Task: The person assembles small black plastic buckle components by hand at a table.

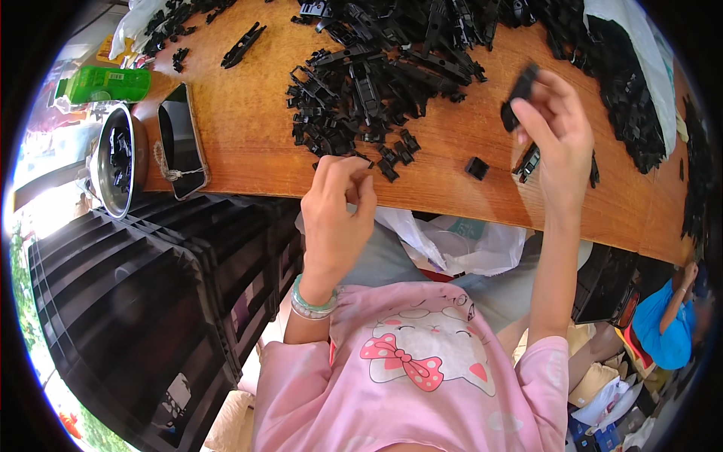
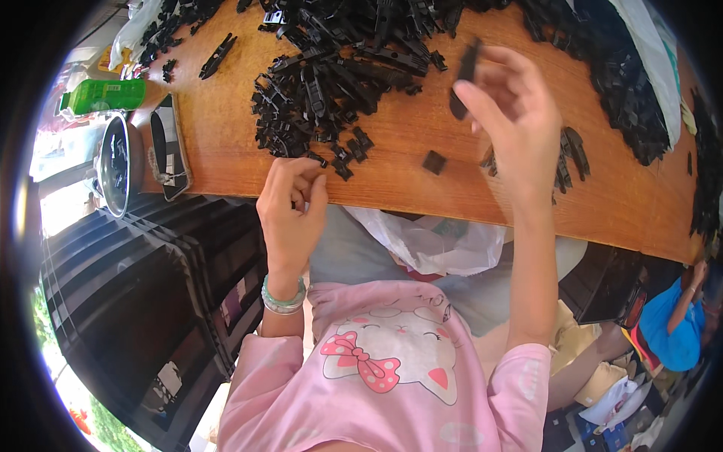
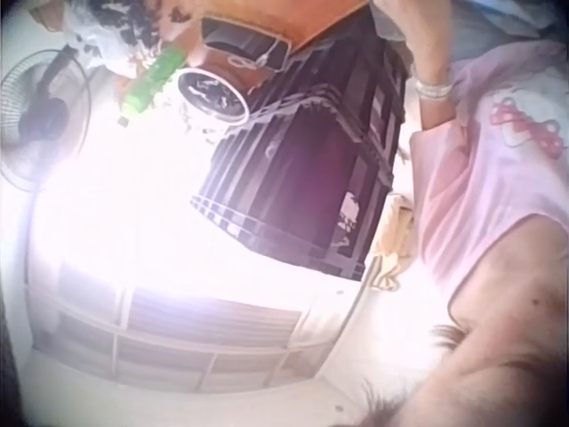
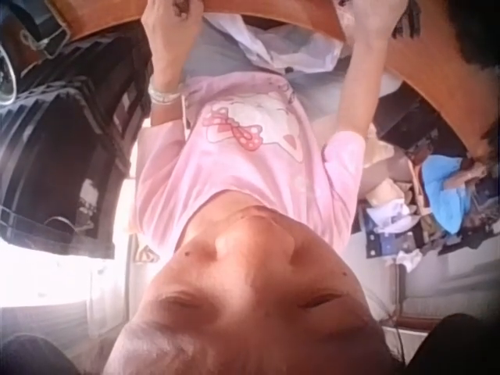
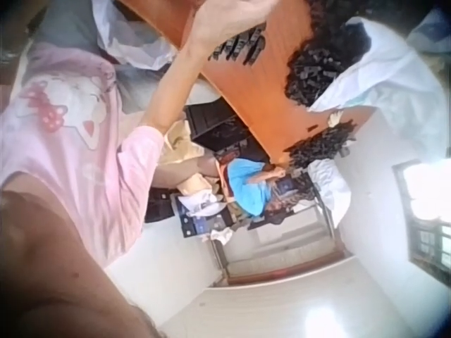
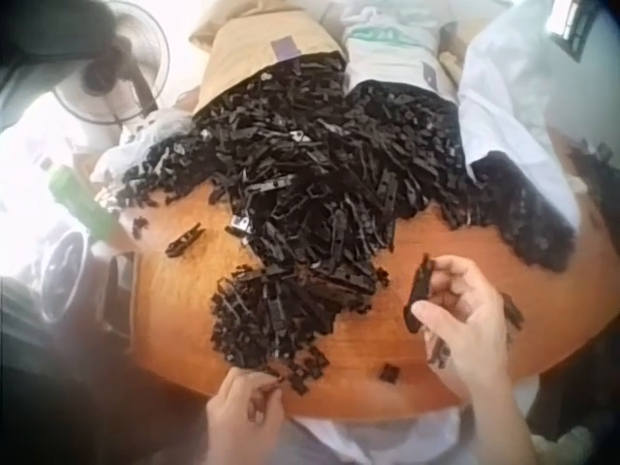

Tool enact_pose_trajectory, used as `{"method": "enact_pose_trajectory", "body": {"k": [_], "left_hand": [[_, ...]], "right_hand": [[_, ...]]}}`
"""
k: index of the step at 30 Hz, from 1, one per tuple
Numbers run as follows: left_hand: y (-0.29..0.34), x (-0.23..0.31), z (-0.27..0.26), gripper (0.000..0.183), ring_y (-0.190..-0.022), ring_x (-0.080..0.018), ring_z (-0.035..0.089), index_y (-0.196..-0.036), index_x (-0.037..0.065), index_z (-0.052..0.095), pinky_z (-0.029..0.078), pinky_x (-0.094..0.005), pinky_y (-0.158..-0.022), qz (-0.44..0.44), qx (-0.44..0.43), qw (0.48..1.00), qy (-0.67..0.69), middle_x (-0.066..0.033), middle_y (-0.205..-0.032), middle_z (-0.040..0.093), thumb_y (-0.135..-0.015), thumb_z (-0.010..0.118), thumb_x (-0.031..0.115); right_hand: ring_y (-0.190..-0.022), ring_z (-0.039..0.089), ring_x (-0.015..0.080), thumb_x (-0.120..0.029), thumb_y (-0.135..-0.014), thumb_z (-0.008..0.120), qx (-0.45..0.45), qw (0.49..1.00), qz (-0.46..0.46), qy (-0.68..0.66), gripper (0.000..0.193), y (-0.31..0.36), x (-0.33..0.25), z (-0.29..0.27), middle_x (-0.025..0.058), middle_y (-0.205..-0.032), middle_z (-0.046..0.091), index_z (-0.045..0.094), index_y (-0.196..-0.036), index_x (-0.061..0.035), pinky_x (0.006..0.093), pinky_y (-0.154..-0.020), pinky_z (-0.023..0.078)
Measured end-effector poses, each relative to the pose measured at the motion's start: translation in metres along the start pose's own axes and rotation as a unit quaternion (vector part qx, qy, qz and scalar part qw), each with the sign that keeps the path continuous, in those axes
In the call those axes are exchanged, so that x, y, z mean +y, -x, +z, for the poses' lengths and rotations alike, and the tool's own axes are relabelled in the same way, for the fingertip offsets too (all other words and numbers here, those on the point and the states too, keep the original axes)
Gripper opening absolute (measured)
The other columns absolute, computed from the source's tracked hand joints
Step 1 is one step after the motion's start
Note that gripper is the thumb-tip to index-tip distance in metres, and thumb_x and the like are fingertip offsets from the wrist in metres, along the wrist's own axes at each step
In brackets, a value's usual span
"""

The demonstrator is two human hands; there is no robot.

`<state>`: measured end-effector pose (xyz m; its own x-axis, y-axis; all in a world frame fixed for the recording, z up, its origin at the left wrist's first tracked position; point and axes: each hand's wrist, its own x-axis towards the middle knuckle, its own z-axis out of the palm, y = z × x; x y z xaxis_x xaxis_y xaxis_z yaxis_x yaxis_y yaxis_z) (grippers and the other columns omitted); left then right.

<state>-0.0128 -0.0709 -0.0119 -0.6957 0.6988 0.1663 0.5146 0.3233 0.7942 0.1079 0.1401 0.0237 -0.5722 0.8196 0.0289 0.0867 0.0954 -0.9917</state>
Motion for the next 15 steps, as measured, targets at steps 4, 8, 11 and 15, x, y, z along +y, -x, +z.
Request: {"method": "enact_pose_trajectory", "body": {"k": [4, 8, 11, 15], "left_hand": [[-0.003, -0.002, -0.003, 0.025, -0.057, -0.0206, 0.057, -0.101, 0.003, 0.057, 0.046, -0.0313, -0.051, 0.025, 0.015, 0.999, -0.038, -0.0095, -0.080, 0.053, -0.077, 0.061, -0.007], [-0.008, -0.001, -0.004, 0.025, -0.055, -0.0197, 0.055, -0.099, 0.003, 0.058, 0.043, -0.0327, -0.049, 0.044, -0.014, 0.993, -0.107, -0.0078, -0.075, 0.051, -0.077, 0.063, -0.005], [-0.009, 0.000, -0.005, 0.025, -0.053, -0.0199, 0.054, -0.099, 0.004, 0.059, 0.043, -0.0323, -0.048, 0.060, -0.020, 0.989, -0.135, -0.0077, -0.072, 0.051, -0.076, 0.066, -0.004], [-0.009, 0.027, 0.011, 0.021, -0.050, -0.0226, 0.054, -0.096, 0.004, 0.060, 0.044, -0.0313, -0.048, 0.015, -0.001, 1.000, 0.011, -0.0095, -0.071, 0.055, -0.077, 0.067, -0.002]], "right_hand": [[-0.072, 0.057, 0.0091, 0.001, -0.077, 0.070, 0.012, 1.000, 0.024, -0.012, 0.030, 0.040, 0.015, -0.030, 0.0052, -0.099, 0.059, 0.060, -0.104, 0.0005, 0.0221, -0.062, 0.047], [-0.081, 0.059, 0.0120, 0.003, -0.075, 0.071, -0.024, 0.989, -0.012, 0.148, 0.027, 0.073, 0.029, -0.050, 0.0059, -0.098, 0.060, 0.061, -0.100, -0.0007, 0.0252, -0.065, 0.050], [-0.085, 0.060, 0.0157, 0.004, -0.076, 0.070, -0.040, 0.968, -0.054, 0.242, 0.027, 0.085, 0.022, -0.048, 0.0077, -0.098, 0.060, 0.062, -0.101, -0.0002, 0.0272, -0.069, 0.050], [-0.083, 0.060, 0.0244, 0.003, -0.075, 0.071, -0.027, 0.934, -0.106, 0.341, 0.032, 0.090, 0.027, -0.047, 0.0103, -0.096, 0.058, 0.062, -0.106, 0.0001, 0.0308, -0.070, 0.049]]}}
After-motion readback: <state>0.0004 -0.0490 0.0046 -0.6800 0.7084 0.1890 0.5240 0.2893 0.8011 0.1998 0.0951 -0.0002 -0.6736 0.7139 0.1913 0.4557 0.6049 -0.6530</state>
